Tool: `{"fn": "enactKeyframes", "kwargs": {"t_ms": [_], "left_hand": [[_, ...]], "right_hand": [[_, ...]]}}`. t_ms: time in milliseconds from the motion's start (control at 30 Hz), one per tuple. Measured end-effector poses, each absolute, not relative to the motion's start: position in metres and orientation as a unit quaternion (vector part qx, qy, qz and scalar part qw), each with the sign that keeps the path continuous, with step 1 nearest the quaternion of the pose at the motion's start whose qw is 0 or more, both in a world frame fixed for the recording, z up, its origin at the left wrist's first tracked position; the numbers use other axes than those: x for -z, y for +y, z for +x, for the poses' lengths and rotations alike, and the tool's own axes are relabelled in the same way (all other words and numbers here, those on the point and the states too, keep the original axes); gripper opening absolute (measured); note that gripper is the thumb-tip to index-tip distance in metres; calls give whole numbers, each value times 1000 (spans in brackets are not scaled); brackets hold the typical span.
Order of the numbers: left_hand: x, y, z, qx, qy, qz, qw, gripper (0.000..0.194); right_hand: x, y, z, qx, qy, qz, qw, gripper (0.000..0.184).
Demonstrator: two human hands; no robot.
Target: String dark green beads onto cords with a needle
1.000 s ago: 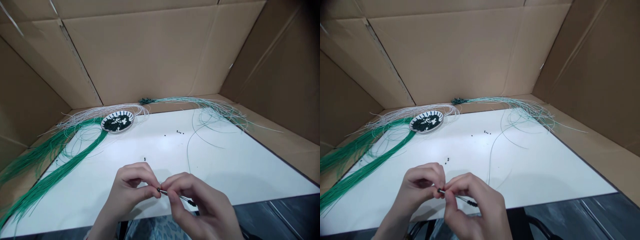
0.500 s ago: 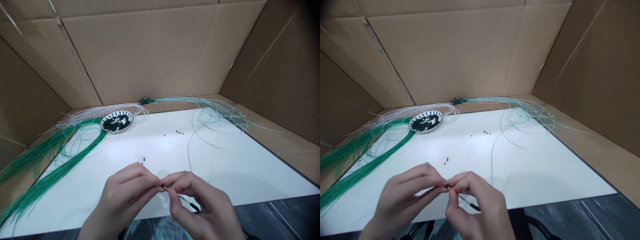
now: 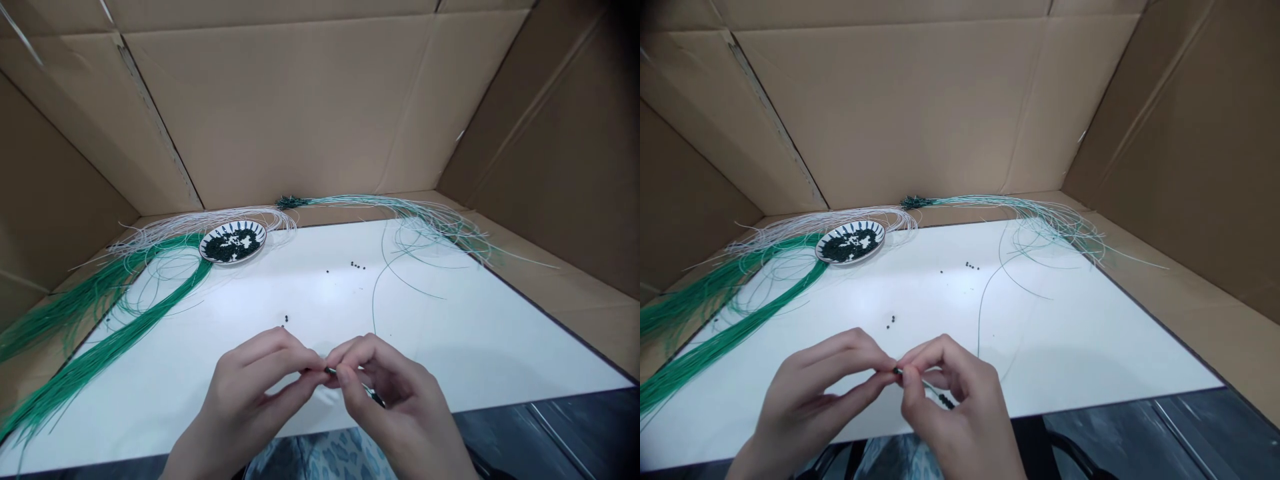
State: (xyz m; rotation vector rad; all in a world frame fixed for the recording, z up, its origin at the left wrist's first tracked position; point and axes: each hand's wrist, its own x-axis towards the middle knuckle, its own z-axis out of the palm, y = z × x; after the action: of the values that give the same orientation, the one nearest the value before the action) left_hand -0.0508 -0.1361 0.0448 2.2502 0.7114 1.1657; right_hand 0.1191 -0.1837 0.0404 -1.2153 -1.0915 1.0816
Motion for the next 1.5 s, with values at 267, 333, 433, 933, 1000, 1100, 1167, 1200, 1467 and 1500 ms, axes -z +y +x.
{"fn": "enactKeyframes", "kwargs": {"t_ms": [267, 333, 433, 933, 1000, 1100, 1167, 1200, 1467, 1500], "left_hand": [[-43, -135, -47, -448, 279, 802, 280, 13], [-42, -135, -47, -450, 279, 799, 285, 16], [-40, -135, -48, -448, 274, 801, 287, 22], [-43, -132, -45, -471, 271, 791, 281, 20], [-42, -130, -45, -476, 273, 788, 279, 21], [-42, -130, -45, -464, 274, 790, 294, 21], [-43, -131, -45, -453, 278, 790, 304, 18], [-44, -131, -45, -450, 281, 790, 308, 17], [-40, -131, -48, -424, 292, 783, 348, 25], [-39, -132, -48, -423, 296, 781, 351, 26]], "right_hand": [[-42, -184, 117, -488, -438, -502, 565, 14], [-42, -184, 116, -490, -432, -502, 566, 14], [-42, -184, 115, -495, -423, -500, 572, 13], [-35, -183, 115, -511, -422, -486, 569, 18], [-33, -183, 115, -512, -427, -482, 569, 18], [-31, -182, 115, -505, -434, -486, 566, 20], [-31, -182, 115, -502, -435, -491, 564, 21], [-31, -182, 115, -501, -435, -493, 563, 22], [-30, -182, 114, -510, -430, -489, 562, 23], [-30, -182, 114, -509, -431, -487, 564, 23]]}}
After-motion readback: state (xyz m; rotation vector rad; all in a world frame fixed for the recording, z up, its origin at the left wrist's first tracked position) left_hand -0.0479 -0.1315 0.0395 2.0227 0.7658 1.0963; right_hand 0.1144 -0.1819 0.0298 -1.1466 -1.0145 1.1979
